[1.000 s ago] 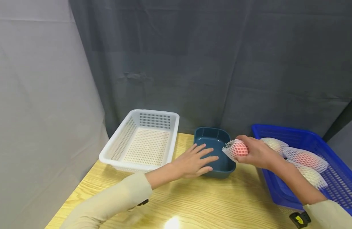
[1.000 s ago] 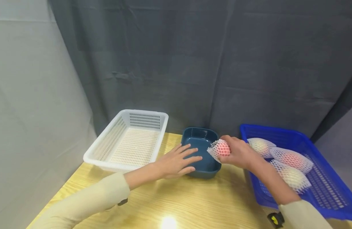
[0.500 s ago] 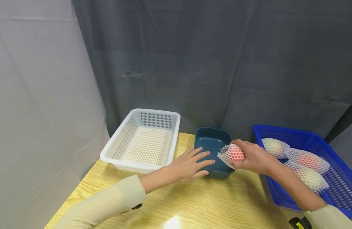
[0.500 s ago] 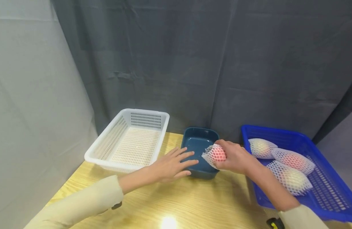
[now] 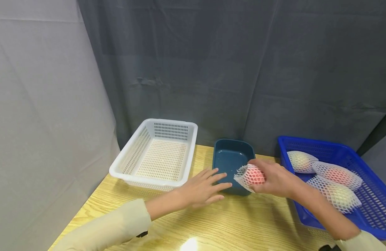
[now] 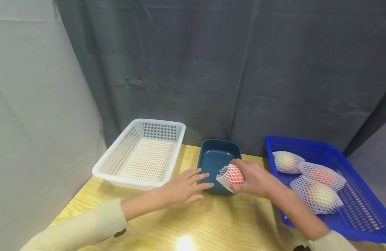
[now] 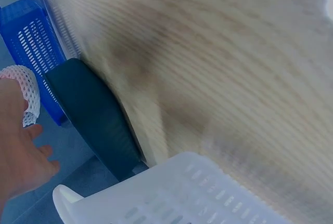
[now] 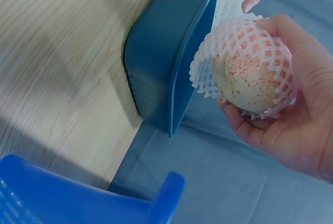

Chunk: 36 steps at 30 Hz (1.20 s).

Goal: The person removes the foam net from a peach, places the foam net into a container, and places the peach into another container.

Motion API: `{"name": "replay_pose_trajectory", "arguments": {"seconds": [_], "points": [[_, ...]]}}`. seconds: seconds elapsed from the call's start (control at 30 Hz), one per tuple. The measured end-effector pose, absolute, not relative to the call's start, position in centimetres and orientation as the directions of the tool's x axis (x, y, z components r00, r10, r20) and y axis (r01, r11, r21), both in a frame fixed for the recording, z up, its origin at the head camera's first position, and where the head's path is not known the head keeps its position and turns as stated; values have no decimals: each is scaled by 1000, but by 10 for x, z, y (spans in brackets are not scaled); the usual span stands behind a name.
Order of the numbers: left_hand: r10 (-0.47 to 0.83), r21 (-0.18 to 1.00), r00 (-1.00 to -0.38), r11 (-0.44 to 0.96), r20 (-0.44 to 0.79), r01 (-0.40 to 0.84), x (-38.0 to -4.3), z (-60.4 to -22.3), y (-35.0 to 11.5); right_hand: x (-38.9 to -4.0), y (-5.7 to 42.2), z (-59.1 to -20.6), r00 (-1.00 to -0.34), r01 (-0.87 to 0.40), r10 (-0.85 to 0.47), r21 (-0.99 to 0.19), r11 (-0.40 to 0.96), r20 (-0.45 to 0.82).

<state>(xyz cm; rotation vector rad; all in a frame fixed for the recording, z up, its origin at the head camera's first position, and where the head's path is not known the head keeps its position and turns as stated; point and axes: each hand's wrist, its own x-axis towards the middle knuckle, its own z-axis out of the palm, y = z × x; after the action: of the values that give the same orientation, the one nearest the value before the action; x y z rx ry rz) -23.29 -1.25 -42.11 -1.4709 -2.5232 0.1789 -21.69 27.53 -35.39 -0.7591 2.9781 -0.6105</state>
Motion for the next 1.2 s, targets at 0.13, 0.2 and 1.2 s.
{"name": "replay_pose_trajectory", "arguments": {"seconds": [0.13, 0.2, 1.2], "points": [[871, -199, -480, 492, 108, 848, -229, -424, -15, -212, 272, -354, -869, -485, -484, -365, 795, 100], [869, -192, -483, 494, 106, 848, -227, -425, -16, -210, 271, -355, -862, -499, -495, -361, 788, 112], [884, -128, -451, 465, 125, 876, -207, -450, -31, -182, 257, -386, -780, -607, -617, -370, 703, 107]]}}
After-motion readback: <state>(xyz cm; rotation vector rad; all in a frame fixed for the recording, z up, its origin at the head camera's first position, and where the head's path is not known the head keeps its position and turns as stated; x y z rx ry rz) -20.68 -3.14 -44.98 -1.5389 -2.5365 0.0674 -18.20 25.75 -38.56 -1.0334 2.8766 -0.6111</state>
